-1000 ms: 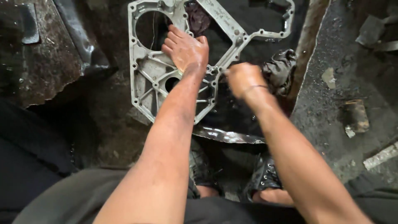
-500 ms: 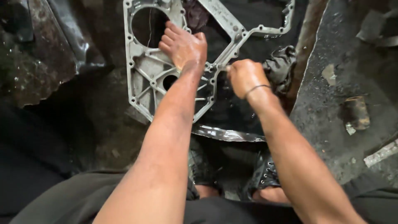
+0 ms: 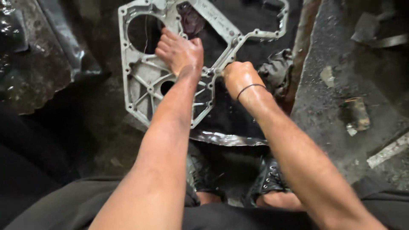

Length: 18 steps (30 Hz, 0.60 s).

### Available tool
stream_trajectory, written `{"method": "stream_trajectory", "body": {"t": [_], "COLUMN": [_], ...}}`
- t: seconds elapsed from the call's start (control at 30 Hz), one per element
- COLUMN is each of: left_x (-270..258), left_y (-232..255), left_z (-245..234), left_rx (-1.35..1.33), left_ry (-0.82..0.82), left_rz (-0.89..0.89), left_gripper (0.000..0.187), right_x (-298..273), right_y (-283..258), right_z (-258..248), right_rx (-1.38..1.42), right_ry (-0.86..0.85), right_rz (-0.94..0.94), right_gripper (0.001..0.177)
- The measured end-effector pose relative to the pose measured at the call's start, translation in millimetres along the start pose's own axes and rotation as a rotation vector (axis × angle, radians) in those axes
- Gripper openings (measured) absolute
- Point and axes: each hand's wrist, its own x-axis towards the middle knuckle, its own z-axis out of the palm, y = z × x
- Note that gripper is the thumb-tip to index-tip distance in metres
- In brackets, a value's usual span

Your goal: The recorder is cleaning an engine casing and scraping residue from its surfaces and grooves in a workshop.

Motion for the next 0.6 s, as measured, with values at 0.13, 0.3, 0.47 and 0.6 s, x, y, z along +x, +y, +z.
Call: {"method": "stream_trajectory", "body": {"t": [0.13, 0.3, 0.47, 0.6], "left_x": [-9.2, -3.2, 0.3, -11.8], "left_y": [-13.7, -6.4, -1.5, -10.8], "left_z": [5.9, -1.5, -0.8, 2.3], "left_rx": [0.045, 0.075, 0.052, 0.085], "left_ry": [0.019, -0.034, -0.028, -0.023], "left_rz": [0.020, 0.003, 0.006, -0.004], "left_gripper": [0.092, 0.090, 0.091, 0.086], "right_x": [-1.9, -5.9, -3.4, -6.3], "right_y": [-13.9, -6.8, -17.7, -17.6], "right_z": [-5.5, -8.6, -34.8, 3.2], "right_rx": [0.504, 0.292, 0.444, 0.443], "right_ry": [0.104, 0.078, -0.023, 0.046], "right_rz": [0.369, 0.200, 0.439, 0.374], "right_gripper": [0.024, 0.029, 0.020, 0.025]}}
